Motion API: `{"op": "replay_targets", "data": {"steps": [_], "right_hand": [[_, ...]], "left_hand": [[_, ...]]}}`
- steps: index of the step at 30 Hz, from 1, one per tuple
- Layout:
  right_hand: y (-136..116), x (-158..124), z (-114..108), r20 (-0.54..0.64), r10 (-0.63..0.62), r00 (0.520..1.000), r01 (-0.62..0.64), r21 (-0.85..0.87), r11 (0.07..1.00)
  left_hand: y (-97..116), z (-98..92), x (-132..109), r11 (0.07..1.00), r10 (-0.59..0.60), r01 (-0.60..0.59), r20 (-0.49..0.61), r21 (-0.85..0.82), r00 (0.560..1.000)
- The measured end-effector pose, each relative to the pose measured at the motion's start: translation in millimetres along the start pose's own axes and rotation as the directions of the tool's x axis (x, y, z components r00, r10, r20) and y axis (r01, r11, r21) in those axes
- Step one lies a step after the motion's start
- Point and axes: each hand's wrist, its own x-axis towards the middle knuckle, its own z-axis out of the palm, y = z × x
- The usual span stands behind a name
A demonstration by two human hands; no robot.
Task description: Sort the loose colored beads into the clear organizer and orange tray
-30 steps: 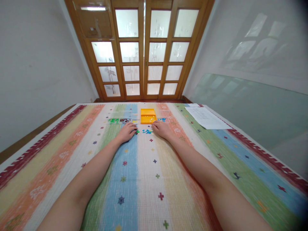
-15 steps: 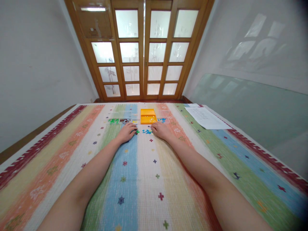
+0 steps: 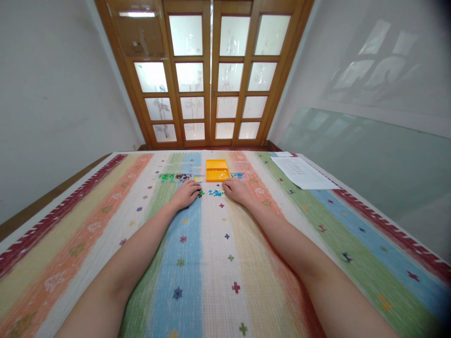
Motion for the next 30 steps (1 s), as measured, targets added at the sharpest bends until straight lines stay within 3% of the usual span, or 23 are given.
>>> {"op": "replay_targets", "data": {"steps": [21, 30], "right_hand": [[-0.8, 1.1, -0.5, 0.021, -0.03, 0.999, 0.029, 0.075, 0.997], [0.1, 1.5, 0.9, -0.039, -0.046, 0.998, 0.048, 0.075, 0.996]], "left_hand": [[0.0, -0.8, 0.4, 1.0, 0.019, -0.019, 0.014, 0.0, 1.0], [1.1, -1.0, 0.1, 1.0, 0.008, -0.008, 0.014, -0.005, 1.0]]}}
